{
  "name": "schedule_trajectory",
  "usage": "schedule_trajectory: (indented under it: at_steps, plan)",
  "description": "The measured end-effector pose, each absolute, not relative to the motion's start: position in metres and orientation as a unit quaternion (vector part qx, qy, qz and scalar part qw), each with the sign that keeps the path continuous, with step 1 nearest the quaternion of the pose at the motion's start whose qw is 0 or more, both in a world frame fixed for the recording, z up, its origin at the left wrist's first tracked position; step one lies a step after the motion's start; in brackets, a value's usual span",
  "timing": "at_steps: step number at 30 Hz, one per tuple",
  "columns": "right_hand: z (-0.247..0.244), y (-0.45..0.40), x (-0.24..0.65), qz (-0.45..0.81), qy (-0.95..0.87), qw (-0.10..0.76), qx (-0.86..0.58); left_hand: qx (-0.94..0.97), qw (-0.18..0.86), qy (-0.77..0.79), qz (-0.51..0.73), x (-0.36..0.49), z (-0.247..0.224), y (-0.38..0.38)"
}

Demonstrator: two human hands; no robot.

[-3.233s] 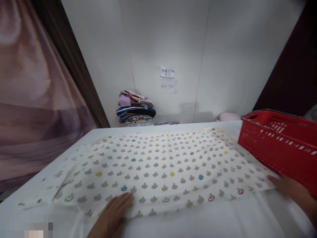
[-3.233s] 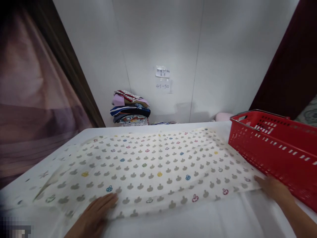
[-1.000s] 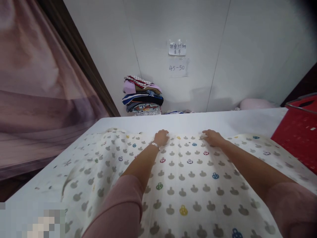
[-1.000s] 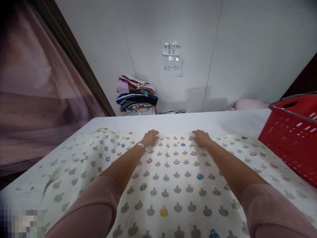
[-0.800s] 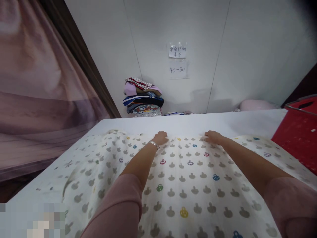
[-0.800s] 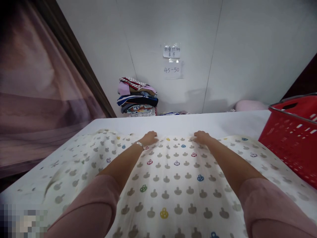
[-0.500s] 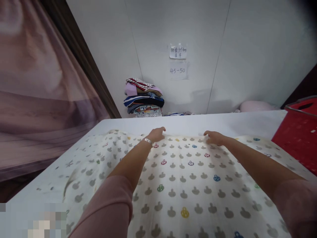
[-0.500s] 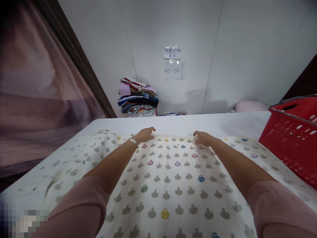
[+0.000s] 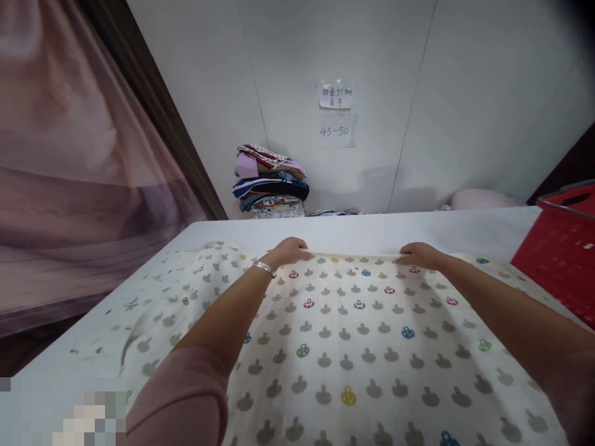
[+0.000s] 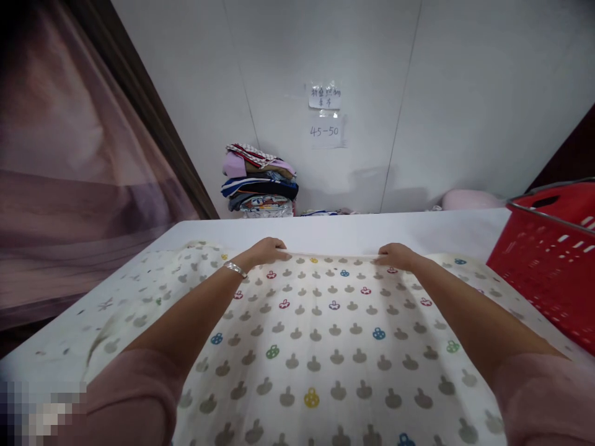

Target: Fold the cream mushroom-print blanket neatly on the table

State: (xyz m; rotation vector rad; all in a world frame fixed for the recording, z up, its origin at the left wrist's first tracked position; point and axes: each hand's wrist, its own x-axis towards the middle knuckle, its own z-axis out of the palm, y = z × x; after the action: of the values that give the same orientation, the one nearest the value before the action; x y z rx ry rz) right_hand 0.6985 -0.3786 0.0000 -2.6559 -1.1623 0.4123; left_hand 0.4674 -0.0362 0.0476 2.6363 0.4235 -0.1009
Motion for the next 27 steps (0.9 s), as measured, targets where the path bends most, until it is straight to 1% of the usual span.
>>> schedule_trajectory:
  at_steps: [2, 6, 10, 14, 17, 20, 22, 24, 27]
  plan:
    - [0.004, -0.388, 0.694, 0.119, -0.394, 0.123, -0.903, 0.957, 0.251, 0.146, -0.02, 0.455, 0.05, -0.039]
    - [0.009, -0.408, 0.678, 0.088, -0.391, 0.143, -0.905, 0.969, 0.211, 0.106, 0.067, 0.423, 0.047, -0.053]
    - [0.008, -0.429, 0.663, 0.064, -0.398, 0.166, -0.9, 0.976, 0.184, 0.065, 0.097, 0.393, 0.044, -0.071]
    - [0.009, -0.45, 0.656, 0.04, -0.397, 0.138, -0.906, 0.979, 0.162, 0.059, 0.105, 0.37, 0.051, -0.083]
    - [0.017, -0.467, 0.649, 0.025, -0.411, 0.108, -0.905, 0.978, 0.156, 0.063, 0.12, 0.346, 0.067, -0.084]
    - [0.028, -0.486, 0.633, 0.01, -0.428, 0.09, -0.899, 0.973, 0.159, 0.093, 0.142, 0.307, 0.087, -0.077]
    - [0.035, -0.498, 0.617, 0.012, -0.438, 0.083, -0.895, 0.968, 0.151, 0.139, 0.147, 0.277, 0.094, -0.065]
    - [0.039, -0.509, 0.6, 0.018, -0.451, 0.078, -0.889, 0.96, 0.141, 0.2, 0.135, 0.249, 0.091, -0.049]
    - [0.042, -0.521, 0.577, 0.021, -0.479, 0.059, -0.876, 0.946, 0.148, 0.276, 0.085, 0.217, 0.073, -0.026]
